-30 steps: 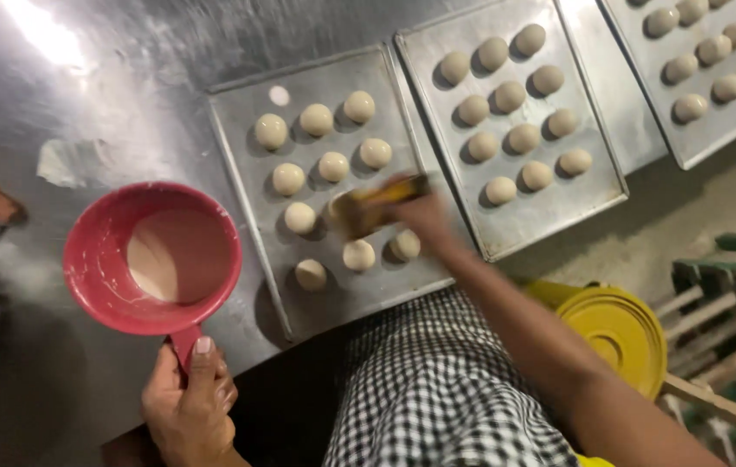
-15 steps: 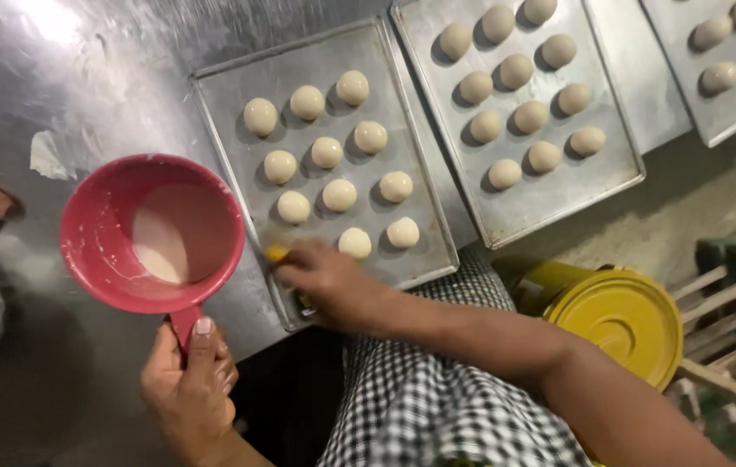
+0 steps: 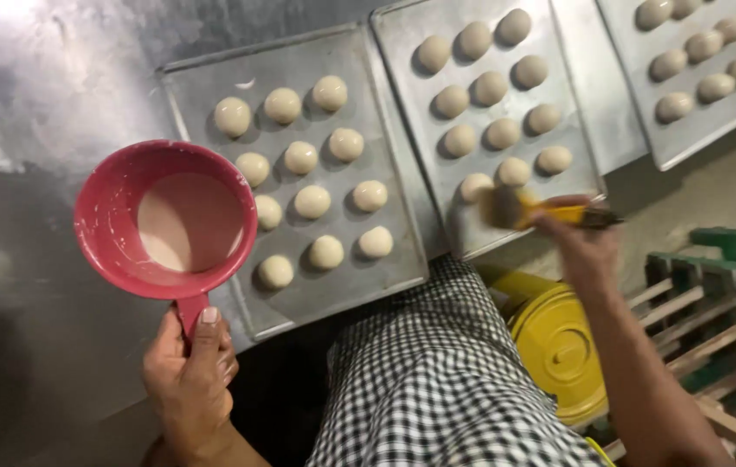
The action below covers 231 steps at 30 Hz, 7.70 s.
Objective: Apply egg wash or glaze to unbaked buns on baking sheets using a brush.
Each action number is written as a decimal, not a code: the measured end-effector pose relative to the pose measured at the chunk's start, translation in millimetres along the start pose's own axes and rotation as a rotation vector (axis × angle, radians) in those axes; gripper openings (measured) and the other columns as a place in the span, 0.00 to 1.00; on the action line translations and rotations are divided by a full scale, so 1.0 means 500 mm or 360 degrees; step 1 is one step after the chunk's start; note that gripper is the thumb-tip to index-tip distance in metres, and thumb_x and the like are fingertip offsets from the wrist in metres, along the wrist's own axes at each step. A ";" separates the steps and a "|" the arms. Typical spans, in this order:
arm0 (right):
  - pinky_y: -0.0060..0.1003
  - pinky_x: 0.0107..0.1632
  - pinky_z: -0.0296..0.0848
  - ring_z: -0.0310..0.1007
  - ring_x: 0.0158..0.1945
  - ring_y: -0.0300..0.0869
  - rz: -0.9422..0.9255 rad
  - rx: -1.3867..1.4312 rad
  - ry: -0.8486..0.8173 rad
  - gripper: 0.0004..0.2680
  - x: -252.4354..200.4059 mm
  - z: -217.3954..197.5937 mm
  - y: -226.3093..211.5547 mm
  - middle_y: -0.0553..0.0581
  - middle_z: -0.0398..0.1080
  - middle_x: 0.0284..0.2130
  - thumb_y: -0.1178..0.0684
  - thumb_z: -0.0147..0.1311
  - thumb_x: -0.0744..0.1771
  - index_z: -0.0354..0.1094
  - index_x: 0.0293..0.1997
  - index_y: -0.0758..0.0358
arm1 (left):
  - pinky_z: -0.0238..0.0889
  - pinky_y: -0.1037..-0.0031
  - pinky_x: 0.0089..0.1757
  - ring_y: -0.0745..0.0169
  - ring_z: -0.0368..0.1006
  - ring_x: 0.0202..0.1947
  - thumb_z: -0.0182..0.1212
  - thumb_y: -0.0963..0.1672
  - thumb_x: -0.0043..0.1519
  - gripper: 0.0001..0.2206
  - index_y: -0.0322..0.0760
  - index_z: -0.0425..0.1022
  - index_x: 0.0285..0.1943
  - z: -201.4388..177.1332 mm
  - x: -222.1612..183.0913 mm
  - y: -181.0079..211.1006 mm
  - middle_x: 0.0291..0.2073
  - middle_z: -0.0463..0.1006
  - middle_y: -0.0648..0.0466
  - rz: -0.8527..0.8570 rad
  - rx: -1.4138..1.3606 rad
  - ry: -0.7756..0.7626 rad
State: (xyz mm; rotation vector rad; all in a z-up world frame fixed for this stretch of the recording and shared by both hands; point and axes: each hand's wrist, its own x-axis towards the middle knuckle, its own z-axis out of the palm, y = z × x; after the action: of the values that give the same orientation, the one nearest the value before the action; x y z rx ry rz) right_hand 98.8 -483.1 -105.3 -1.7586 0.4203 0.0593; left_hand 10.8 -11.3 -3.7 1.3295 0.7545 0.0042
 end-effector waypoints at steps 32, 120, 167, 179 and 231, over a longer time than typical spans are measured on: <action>0.35 0.45 0.79 0.78 0.41 0.41 -0.0606 -0.0111 0.0036 0.06 0.569 -0.116 0.094 0.56 0.77 0.38 0.63 0.59 0.68 0.72 0.48 0.64 | 0.45 0.80 0.16 0.74 0.54 0.12 0.57 0.43 0.66 0.07 0.33 0.68 0.43 0.443 -0.088 -0.129 0.20 0.65 0.57 0.0110 0.0020 0.0277; 0.48 0.48 0.73 0.73 0.47 0.56 -0.1917 -0.0781 -0.1467 0.12 0.685 -0.143 0.143 0.63 0.72 0.46 0.60 0.57 0.63 0.71 0.51 0.64 | 0.44 0.81 0.17 0.78 0.53 0.14 0.62 0.45 0.62 0.08 0.38 0.70 0.37 0.833 -0.363 -0.344 0.19 0.64 0.62 -0.0049 -0.0311 0.0946; 0.37 0.32 0.72 0.74 0.33 0.46 -0.1708 -0.0692 -0.0382 0.08 0.815 -1.034 -0.010 0.60 0.70 0.34 0.63 0.65 0.63 0.71 0.43 0.68 | 0.66 0.53 0.35 0.30 0.75 0.41 0.60 0.46 0.62 0.11 0.30 0.70 0.40 1.739 -0.221 -0.456 0.33 0.77 0.34 0.0556 0.1048 -0.0394; 0.34 0.48 0.78 0.77 0.44 0.40 -0.0691 0.0272 -0.0798 0.09 1.068 -1.212 0.058 0.55 0.76 0.40 0.64 0.67 0.62 0.73 0.44 0.66 | 0.66 0.61 0.31 0.46 0.76 0.24 0.61 0.46 0.61 0.12 0.30 0.72 0.39 1.825 -0.267 -0.515 0.22 0.77 0.42 0.0347 0.0958 -0.0110; 0.34 0.44 0.77 0.78 0.41 0.38 -0.1206 -0.0204 -0.0925 0.06 1.922 -1.462 0.091 0.54 0.77 0.37 0.66 0.66 0.64 0.75 0.41 0.67 | 0.50 0.75 0.16 0.70 0.56 0.11 0.57 0.41 0.63 0.14 0.34 0.71 0.59 2.273 -0.395 -0.755 0.17 0.67 0.54 -0.0279 -0.0107 0.0656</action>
State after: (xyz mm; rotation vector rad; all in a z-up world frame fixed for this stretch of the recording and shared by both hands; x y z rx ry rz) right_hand 844.2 -1426.0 -231.1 -1.8252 -0.6852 0.0529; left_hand 268.2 -1183.0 -187.6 1.2074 1.2079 0.1668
